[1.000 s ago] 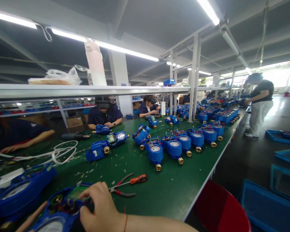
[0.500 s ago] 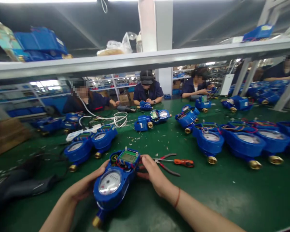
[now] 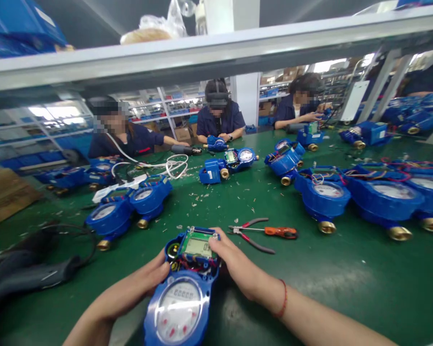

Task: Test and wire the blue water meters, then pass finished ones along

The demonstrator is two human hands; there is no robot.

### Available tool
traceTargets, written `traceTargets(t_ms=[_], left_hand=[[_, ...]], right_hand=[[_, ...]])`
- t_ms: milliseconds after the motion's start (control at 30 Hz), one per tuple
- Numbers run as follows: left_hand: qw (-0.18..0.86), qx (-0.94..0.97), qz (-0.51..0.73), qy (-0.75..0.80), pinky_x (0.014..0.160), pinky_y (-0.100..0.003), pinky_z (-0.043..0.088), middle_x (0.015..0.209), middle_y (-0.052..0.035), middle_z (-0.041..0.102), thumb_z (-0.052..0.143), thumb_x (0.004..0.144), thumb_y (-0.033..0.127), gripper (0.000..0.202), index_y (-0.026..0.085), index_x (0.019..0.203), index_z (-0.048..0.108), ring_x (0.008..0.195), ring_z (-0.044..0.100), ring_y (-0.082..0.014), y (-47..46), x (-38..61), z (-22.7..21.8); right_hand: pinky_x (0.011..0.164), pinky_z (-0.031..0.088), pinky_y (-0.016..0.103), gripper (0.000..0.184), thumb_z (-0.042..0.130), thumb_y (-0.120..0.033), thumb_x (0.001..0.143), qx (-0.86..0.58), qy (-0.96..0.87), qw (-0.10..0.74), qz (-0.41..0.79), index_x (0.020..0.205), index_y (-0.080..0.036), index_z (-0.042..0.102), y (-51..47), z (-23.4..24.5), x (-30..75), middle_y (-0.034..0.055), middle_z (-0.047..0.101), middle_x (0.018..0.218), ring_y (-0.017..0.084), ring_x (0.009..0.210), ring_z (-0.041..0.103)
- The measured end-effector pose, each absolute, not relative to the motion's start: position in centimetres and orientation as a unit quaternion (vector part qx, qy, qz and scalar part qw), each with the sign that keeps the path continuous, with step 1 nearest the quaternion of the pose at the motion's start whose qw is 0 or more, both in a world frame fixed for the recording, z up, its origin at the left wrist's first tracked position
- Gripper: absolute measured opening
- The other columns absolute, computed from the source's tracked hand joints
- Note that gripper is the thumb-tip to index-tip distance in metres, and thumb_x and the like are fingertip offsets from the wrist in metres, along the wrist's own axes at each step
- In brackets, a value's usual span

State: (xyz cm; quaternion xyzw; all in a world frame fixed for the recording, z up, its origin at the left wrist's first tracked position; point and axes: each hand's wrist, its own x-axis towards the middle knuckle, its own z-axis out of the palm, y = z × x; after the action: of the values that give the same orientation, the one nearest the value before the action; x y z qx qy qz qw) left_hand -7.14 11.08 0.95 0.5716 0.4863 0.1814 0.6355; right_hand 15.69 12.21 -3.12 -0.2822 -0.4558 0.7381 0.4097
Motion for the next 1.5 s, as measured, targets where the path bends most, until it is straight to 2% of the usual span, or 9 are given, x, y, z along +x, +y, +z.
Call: traceTargets(t_ms=[200,400,667,767,867,1000,1133,1300,1500], left_hand=[[0.589,0.647,0.178,0.450,0.112,-0.042,0.025,0.148,-0.0088,0.040,0.051,0.083,0.060,0.077,0.021,0.145,0.029,0.135,0.034,-0.0295,11.7,-8.0,1.7],[0.577,0.664,0.183,0.439,0.111,-0.041,0.028,0.148,-0.0096,0.040,0.052,0.084,0.057,0.075,0.021,0.145,0.030,0.133,0.037,-0.0285,11.3,-8.1,2.0],[0.546,0.678,0.192,0.453,0.112,-0.045,0.029,0.146,-0.0096,0.042,0.053,0.083,0.057,0.072,0.023,0.143,0.033,0.134,0.037,-0.0299,11.2,-8.1,1.9],[0.489,0.680,0.214,0.503,0.114,-0.049,0.023,0.151,-0.0124,0.033,0.053,0.082,0.058,0.080,0.023,0.147,0.022,0.137,0.032,-0.0314,11.0,-7.6,1.3],[0.390,0.698,0.280,0.531,0.113,-0.053,0.025,0.152,-0.0138,0.026,0.057,0.081,0.054,0.085,0.025,0.148,0.012,0.139,0.029,-0.0321,10.8,-6.6,0.9],[0.230,0.767,0.349,0.486,0.111,-0.055,0.027,0.148,-0.0056,0.028,0.059,0.085,0.040,0.053,0.037,0.133,0.038,0.139,0.026,-0.0293,10.3,-5.6,1.2],[0.162,0.845,0.294,0.415,0.111,-0.057,0.026,0.152,0.0032,0.018,0.054,0.089,0.035,0.034,0.044,0.121,0.051,0.141,0.018,-0.0301,9.5,-5.5,2.1],[0.114,0.885,0.169,0.418,0.108,-0.061,0.027,0.157,0.0069,-0.001,0.050,0.090,0.041,0.046,0.047,0.134,0.040,0.143,0.005,-0.0356,8.6,-5.2,3.3],[0.111,0.888,0.141,0.424,0.106,-0.064,0.027,0.159,0.0057,0.002,0.049,0.088,0.048,0.051,0.049,0.138,0.036,0.142,0.007,-0.0393,8.2,-4.9,3.5]], right_hand=[[0.097,0.040,0.037,0.037,0.037,-0.043,0.097,-0.219,-0.497,0.381,0.748,0.129,-0.024,0.039,12.4,-2.5,16.2,0.0058,0.052,0.129,0.020,0.115,0.052],[0.101,0.035,0.042,0.043,0.039,-0.042,0.096,-0.198,-0.573,0.357,0.710,0.134,-0.023,0.034,12.0,-1.5,16.7,0.0077,0.047,0.134,0.025,0.123,0.045],[0.103,0.032,0.041,0.048,0.043,-0.048,0.094,-0.224,-0.634,0.360,0.647,0.134,-0.023,0.035,12.2,-1.5,17.1,0.0063,0.046,0.131,0.025,0.123,0.041],[0.099,0.035,0.038,0.046,0.043,-0.048,0.094,-0.234,-0.638,0.364,0.637,0.132,-0.023,0.036,12.4,-1.8,17.0,0.0057,0.047,0.128,0.022,0.118,0.044],[0.087,0.040,0.032,0.042,0.043,-0.046,0.095,-0.244,-0.637,0.365,0.633,0.130,-0.025,0.038,12.5,-2.1,16.9,0.0043,0.049,0.125,0.018,0.107,0.048],[0.077,0.042,0.027,0.039,0.044,-0.048,0.094,-0.247,-0.632,0.364,0.638,0.127,-0.027,0.040,12.6,-2.2,16.8,0.0026,0.048,0.122,0.016,0.101,0.049],[0.074,0.042,0.025,0.040,0.043,-0.049,0.094,-0.249,-0.620,0.359,0.652,0.127,-0.027,0.039,12.6,-2.4,16.8,0.0021,0.049,0.118,0.016,0.098,0.048],[0.080,0.042,0.030,0.040,0.040,-0.049,0.096,-0.246,-0.619,0.343,0.662,0.128,-0.026,0.038,12.4,-2.7,16.5,0.0036,0.049,0.120,0.017,0.101,0.048],[0.093,0.039,0.038,0.042,0.037,-0.047,0.097,-0.239,-0.623,0.338,0.664,0.132,-0.024,0.034,12.0,-2.4,16.4,0.0066,0.047,0.125,0.020,0.110,0.048]])
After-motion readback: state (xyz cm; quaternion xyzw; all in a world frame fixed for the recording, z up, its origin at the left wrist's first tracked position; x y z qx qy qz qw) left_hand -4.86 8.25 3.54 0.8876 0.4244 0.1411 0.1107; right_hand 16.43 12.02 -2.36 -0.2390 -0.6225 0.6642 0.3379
